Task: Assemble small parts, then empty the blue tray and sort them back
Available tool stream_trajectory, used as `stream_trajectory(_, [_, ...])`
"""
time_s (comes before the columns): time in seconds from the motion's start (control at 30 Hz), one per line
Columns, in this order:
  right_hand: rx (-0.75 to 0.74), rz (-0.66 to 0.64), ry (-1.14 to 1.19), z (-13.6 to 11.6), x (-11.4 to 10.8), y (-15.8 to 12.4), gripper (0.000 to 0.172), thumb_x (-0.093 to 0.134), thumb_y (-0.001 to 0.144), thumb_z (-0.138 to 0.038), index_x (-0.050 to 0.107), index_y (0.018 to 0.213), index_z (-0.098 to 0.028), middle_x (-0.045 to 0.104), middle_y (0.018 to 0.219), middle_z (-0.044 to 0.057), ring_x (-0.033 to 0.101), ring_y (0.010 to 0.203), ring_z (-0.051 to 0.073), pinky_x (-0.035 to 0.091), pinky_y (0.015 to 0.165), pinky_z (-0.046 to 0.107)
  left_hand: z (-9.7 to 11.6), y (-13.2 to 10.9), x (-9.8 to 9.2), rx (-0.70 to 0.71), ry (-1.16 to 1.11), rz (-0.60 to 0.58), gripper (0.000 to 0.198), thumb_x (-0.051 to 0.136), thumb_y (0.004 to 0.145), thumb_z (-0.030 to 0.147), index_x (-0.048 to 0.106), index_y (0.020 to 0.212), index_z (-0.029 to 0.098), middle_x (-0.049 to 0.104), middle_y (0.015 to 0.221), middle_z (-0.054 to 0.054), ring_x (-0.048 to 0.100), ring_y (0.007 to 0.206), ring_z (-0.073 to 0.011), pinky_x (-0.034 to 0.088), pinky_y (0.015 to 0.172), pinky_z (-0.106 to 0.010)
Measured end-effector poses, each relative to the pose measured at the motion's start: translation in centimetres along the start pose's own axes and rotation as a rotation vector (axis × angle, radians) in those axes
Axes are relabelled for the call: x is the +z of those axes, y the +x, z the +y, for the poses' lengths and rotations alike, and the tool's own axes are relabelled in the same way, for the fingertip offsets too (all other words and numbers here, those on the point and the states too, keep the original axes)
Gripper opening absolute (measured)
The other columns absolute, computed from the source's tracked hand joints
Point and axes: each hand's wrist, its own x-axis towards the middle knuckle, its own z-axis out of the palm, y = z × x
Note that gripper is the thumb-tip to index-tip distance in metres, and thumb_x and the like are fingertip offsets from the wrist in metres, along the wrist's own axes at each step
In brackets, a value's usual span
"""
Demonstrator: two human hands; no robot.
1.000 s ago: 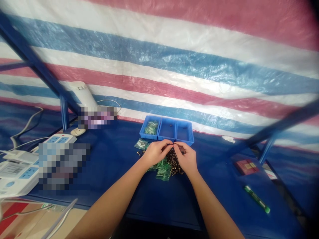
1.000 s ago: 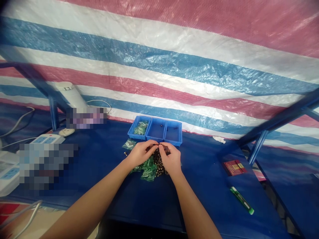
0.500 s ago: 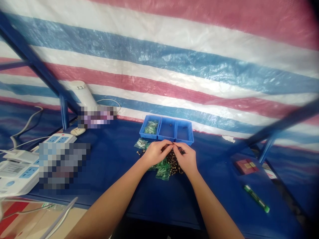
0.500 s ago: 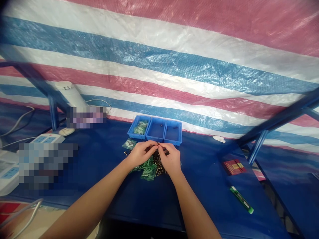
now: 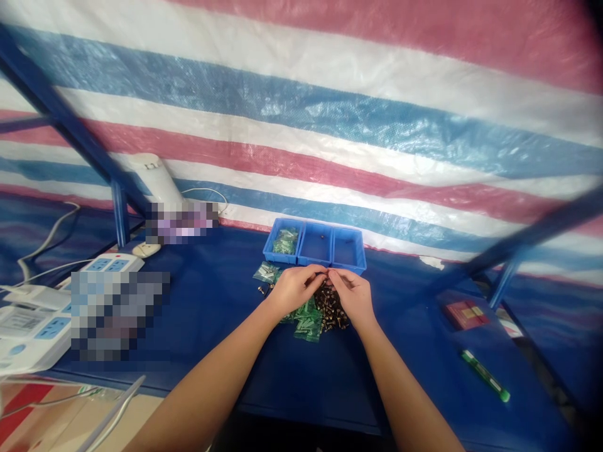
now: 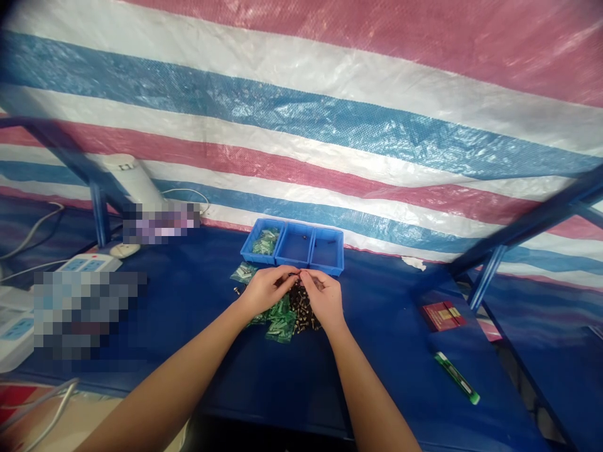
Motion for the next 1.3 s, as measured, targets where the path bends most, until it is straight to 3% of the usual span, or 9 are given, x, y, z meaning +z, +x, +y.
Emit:
stream_trajectory(0.3, [0.001,0.056,0.007,0.2,-0.2,0.3,0.027,0.073,0.075,-0.04,0.075,0.089,-0.018,0.074,0.078,0.006,0.068,0.071,0.02,0.057,0.068,0.033,-0.1,0.1,0.0,-0.037,0.0,0.0,0.029,0.041,0.099,0.033,0.063,0.114,0.021,0.074,0.092,-0.004,0.069,0.074,-0.0154,0.051,0.066,-0.023])
stream_trajectory(0.43, [0.034,0.008,0.011,0.2,-0.1,0.2,0.026,0.072,0.076,-0.04,0.074,0.089,-0.017,0.07,0.067,0.003,0.062,0.056,0.015,0.052,0.054,0.029,-0.1,0.1,-0.1,-0.073,0.037,-0.002,0.03,0.041,0.099,0.035,0.065,0.11,0.021,0.073,0.085,-0.003,0.068,0.071,-0.0161,0.049,0.065,-0.023])
stream_trajectory(0.57, [0.098,0.014,0.185,0.4,-0.1,0.4,0.026,0.074,0.076,-0.041,0.071,0.086,-0.017,0.07,0.072,0.004,0.06,0.054,0.014,0.049,0.045,0.025,0.1,0.1,-0.3,-0.079,0.041,-0.008,0.032,0.041,0.099,0.036,0.063,0.117,0.022,0.074,0.088,-0.003,0.068,0.072,-0.0161,0.049,0.064,-0.023])
stream_trajectory(0.8, [0.121,0.278,0.37,1.2,-1.3,1.6,0.031,0.08,0.07,-0.036,0.07,0.087,-0.014,0.072,0.079,0.007,0.068,0.066,0.016,0.058,0.061,0.029,-0.1,0.1,-0.2,-0.064,0.042,-0.011,0.03,0.041,0.099,0.032,0.064,0.116,0.022,0.073,0.088,-0.002,0.067,0.074,-0.0159,0.047,0.065,-0.024])
stream_trajectory(0.9, [0.079,0.278,0.351,1.3,-1.7,2.1,0.04,0.079,0.07,-0.038,0.07,0.101,-0.015,0.073,0.098,0.01,0.071,0.077,0.019,0.059,0.066,0.031,-0.2,0.1,-0.1,-0.054,0.042,-0.027,0.03,0.041,0.099,0.031,0.064,0.115,0.022,0.072,0.086,-0.002,0.066,0.073,-0.0157,0.047,0.065,-0.024])
stream_trajectory(1.03, [0.058,0.219,0.251,1.1,-1.8,2.3,0.049,0.075,0.073,-0.043,0.067,0.114,-0.017,0.069,0.113,0.012,0.071,0.076,0.02,0.058,0.058,0.031,-0.2,0.2,-0.1,-0.043,0.067,-0.039,0.029,0.04,0.099,0.03,0.064,0.114,0.022,0.071,0.085,-0.002,0.065,0.074,-0.0158,0.047,0.068,-0.026])
stream_trajectory(1.17, [-0.012,0.144,0.065,-2.2,-0.6,0.6,0.027,0.072,0.076,-0.041,0.071,0.089,-0.017,0.071,0.079,0.004,0.061,0.059,0.013,0.05,0.051,0.025,-0.3,0.3,-0.1,0.037,0.166,-0.094,0.024,0.049,0.094,0.03,0.065,0.109,0.02,0.071,0.088,-0.004,0.063,0.082,-0.0194,0.046,0.077,-0.032])
stream_trajectory(1.23, [-0.06,-0.078,0.045,-5.6,0.7,-1.6,0.025,0.071,0.079,-0.04,0.066,0.068,-0.018,0.063,0.059,0.0,0.056,0.053,0.011,0.046,0.049,0.023,-0.5,0.4,0.0,0.093,0.218,-0.137,0.021,0.054,0.091,0.029,0.067,0.105,0.019,0.07,0.089,-0.006,0.062,0.088,-0.0217,0.045,0.082,-0.035])
stream_trajectory(1.3, [-0.126,-0.47,0.11,-9.5,2.0,-4.6,0.034,0.069,0.081,-0.042,0.06,0.058,-0.019,0.061,0.056,0.0,0.056,0.052,0.012,0.044,0.049,0.024,-0.7,0.4,0.1,0.12,0.244,-0.166,0.02,0.056,0.09,0.028,0.067,0.104,0.019,0.07,0.094,-0.007,0.06,0.093,-0.0228,0.043,0.085,-0.037])
